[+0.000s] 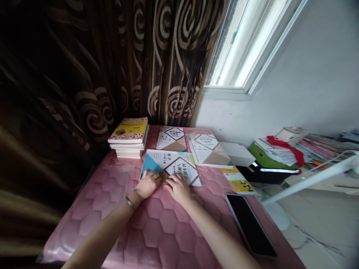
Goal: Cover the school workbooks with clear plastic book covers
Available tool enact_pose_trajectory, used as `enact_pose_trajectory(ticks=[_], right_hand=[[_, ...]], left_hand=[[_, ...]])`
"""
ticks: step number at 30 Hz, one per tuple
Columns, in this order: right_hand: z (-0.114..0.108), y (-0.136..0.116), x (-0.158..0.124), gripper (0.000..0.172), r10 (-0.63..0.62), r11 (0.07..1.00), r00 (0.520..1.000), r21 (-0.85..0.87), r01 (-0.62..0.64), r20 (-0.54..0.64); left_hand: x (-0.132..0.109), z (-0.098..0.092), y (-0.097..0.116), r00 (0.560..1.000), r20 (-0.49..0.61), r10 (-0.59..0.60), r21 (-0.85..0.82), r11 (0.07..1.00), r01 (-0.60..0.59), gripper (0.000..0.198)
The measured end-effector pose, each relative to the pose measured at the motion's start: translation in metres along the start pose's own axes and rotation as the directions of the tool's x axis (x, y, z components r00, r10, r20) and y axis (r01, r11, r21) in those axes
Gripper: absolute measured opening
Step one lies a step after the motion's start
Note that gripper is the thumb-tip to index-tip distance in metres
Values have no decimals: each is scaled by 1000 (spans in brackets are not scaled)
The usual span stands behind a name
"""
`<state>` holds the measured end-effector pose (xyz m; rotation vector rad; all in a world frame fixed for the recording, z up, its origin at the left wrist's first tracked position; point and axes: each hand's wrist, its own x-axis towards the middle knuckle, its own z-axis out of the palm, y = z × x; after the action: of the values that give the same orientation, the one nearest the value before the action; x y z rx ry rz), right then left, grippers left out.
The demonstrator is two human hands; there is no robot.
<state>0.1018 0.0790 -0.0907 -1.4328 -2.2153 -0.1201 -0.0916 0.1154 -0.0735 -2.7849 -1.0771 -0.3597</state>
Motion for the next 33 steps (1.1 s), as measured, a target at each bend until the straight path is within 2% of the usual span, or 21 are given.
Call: enact_pose_trajectory(ticks=[2, 4, 11, 15, 22, 25, 28, 30, 31, 33], right_hand=[[8, 1, 5, 13, 3, 1000, 1000, 5, -3, -10], [6, 10, 1, 12, -13, 1000, 1000, 21, 13, -10], [-35, 76, -47, 20, 50, 999, 997, -10, -51, -55], [-44, 104, -68, 22, 84, 994, 995, -65, -87, -53], [-41, 112, -72, 36, 75, 996, 997, -48, -76, -17], [-41, 112, -72, 37, 104, 994, 994, 33, -103, -26], [-45, 113, -70, 34, 174, 969, 985, 179, -171, 1], [-50, 117, -63, 31, 294, 897, 952, 321, -304, 81], [-52, 120, -58, 29, 386, 832, 913, 378, -405, 129], [-54, 126, -44, 27, 559, 684, 803, 432, -588, 206]], left_hand=[[-1, 1, -4, 1000, 3, 14, 3, 1000, -14, 24], [-8, -1, -12, 1000, 12, 24, -2, 1000, -24, 25], [-42, -14, -51, 999, -21, -48, -32, 998, 48, 27], [-50, -15, -57, 998, -13, -63, -14, 998, 63, 31], [-53, -10, -56, 999, 31, -21, 89, 996, 18, 26], [-55, -9, -56, 999, 31, -16, 89, 996, 14, 25], [-54, -17, -51, 996, 78, -50, 44, 998, 46, 25], [-49, -26, -46, 984, 119, -129, -16, 991, 132, 25], [-45, -31, -44, 967, 143, -213, -60, 973, 223, 25], [-34, -37, -43, 882, 206, -424, -144, 878, 456, 23]])
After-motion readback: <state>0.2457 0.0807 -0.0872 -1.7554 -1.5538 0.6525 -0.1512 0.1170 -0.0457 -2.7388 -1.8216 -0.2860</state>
